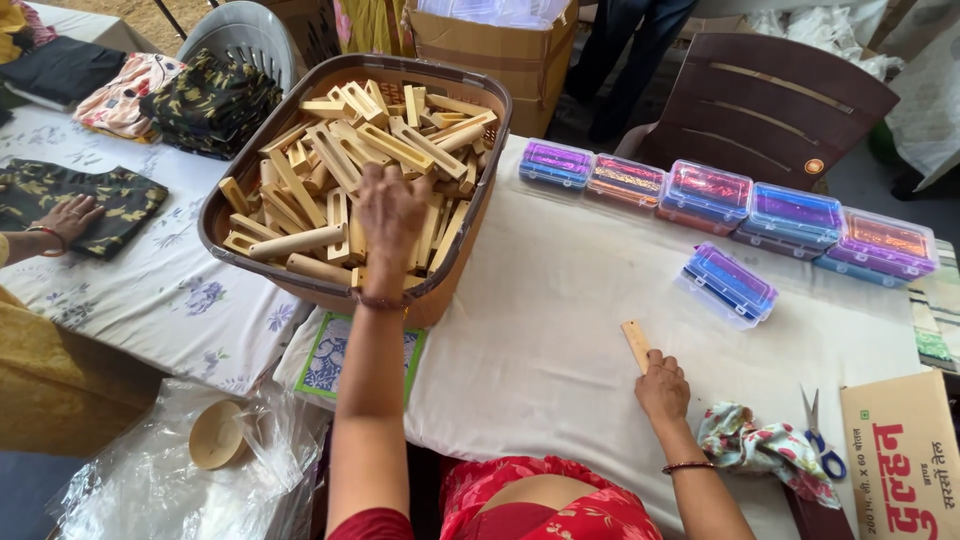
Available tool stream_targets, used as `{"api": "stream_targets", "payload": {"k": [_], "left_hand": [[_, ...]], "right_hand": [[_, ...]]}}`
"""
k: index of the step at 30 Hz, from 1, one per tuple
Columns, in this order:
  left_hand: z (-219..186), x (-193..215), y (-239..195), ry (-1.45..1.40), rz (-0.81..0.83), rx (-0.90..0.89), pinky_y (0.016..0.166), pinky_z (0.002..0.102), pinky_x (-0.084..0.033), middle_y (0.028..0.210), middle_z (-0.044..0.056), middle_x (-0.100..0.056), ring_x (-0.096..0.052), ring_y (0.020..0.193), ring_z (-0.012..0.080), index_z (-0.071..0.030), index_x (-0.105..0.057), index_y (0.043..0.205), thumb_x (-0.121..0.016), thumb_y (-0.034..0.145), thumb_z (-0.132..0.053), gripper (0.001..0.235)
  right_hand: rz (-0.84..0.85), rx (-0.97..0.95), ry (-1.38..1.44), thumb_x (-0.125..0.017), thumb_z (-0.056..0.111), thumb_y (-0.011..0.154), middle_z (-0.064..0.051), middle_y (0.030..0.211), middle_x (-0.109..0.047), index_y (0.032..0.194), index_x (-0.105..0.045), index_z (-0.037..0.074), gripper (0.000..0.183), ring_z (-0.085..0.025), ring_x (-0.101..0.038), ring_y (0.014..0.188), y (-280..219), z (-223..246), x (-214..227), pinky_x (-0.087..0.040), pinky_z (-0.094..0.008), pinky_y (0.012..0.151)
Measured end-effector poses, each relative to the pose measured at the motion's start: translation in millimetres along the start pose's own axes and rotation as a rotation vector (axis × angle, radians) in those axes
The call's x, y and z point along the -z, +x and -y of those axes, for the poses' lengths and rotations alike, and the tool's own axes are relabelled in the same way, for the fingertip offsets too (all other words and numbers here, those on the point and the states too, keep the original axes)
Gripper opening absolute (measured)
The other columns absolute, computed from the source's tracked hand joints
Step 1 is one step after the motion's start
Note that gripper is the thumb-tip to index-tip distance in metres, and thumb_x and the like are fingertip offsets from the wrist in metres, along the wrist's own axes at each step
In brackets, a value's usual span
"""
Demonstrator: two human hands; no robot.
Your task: The person wraps metallic foil sheets around wooden handle-shaped pieces one at a time, pressing the foil to secure it, wipes each wrapped piece with a cloth, and places the finished pieces into a large basket filled with similar wooden pieces. At one point she reaches into a box of foil-wrapped items.
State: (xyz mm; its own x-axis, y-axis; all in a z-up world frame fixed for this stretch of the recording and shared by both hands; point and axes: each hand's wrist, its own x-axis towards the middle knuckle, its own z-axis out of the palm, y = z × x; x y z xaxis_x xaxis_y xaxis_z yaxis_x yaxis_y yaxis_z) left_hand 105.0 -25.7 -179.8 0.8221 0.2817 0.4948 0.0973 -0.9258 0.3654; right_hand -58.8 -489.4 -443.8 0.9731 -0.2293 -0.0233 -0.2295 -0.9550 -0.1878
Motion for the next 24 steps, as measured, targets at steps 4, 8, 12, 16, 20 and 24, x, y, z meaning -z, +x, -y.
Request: {"api": "stream_targets", "payload": {"k": [4, 8, 12, 16, 20, 24], "left_hand": [[-67, -21, -55, -0.24, 0.114, -0.168, 0.056, 0.032, -0.052, 0.089, 0.008, -0.057, -0.058, 0.073, 0.0213, -0.009, -0.055, 0.094, -0.057, 0.104, -0.02, 0.015], [-111, -60, -119, -0.498, 0.266, -0.437, 0.071, 0.046, -0.055, 0.088, 0.012, -0.062, -0.064, 0.084, 0.0321, -0.007, -0.051, 0.098, -0.061, 0.093, -0.015, 0.013], [-122, -126, -187, -0.559, 0.589, -0.433, 0.076, 0.051, -0.053, 0.096, 0.014, -0.062, -0.063, 0.095, 0.0383, -0.005, -0.049, 0.1, -0.064, 0.095, -0.019, 0.021], [-101, -209, -251, -0.595, 0.687, -0.455, 0.084, 0.046, -0.055, 0.104, 0.011, -0.066, -0.067, 0.099, 0.0335, -0.008, -0.055, 0.106, -0.063, 0.099, -0.022, 0.018], [-98, -231, -278, -0.542, 0.597, -0.675, 0.105, 0.052, -0.046, 0.133, 0.014, -0.061, -0.059, 0.124, 0.0355, -0.014, -0.059, 0.127, -0.071, 0.085, -0.036, 0.049], [-103, -234, -277, -0.369, 0.725, -0.726, 0.107, 0.051, -0.036, 0.144, 0.011, -0.051, -0.042, 0.136, 0.035, -0.024, -0.059, 0.135, -0.076, 0.076, -0.041, 0.064]], "right_hand": [[0.111, 0.004, 0.125, -0.075, 0.021, 0.077, -0.013, 0.111, -0.069, 0.122, -0.06, 0.013, 0.048, -0.033, -0.067, 0.104, 4, 32, 25, -0.056, -0.045, 0.088], [0.11, -0.043, 0.556, -0.07, 0.02, 0.082, -0.012, 0.104, -0.077, 0.112, -0.07, 0.011, 0.031, -0.029, -0.074, 0.099, 24, 26, 3, -0.057, -0.04, 0.089], [-0.287, -0.168, 0.359, -0.068, 0.02, 0.086, -0.019, 0.142, -0.059, 0.131, -0.065, 0.013, 0.045, -0.038, -0.052, 0.133, 20, -22, 4, -0.037, -0.053, 0.111], [-0.374, -0.349, -0.015, -0.077, 0.03, 0.078, -0.027, 0.16, -0.03, 0.142, -0.051, 0.01, 0.072, -0.047, -0.022, 0.148, -25, -57, 44, -0.009, -0.068, 0.112], [-0.259, -0.496, -0.033, -0.07, 0.011, 0.077, -0.02, 0.155, -0.044, 0.132, -0.066, 0.014, 0.055, -0.043, -0.032, 0.147, -49, -107, -9, -0.014, -0.067, 0.118], [-0.381, -0.25, 0.406, -0.063, -0.002, 0.084, -0.008, 0.126, -0.073, 0.106, -0.078, 0.008, 0.029, -0.026, -0.063, 0.124, -36, -109, -29, -0.046, -0.04, 0.114]]}}
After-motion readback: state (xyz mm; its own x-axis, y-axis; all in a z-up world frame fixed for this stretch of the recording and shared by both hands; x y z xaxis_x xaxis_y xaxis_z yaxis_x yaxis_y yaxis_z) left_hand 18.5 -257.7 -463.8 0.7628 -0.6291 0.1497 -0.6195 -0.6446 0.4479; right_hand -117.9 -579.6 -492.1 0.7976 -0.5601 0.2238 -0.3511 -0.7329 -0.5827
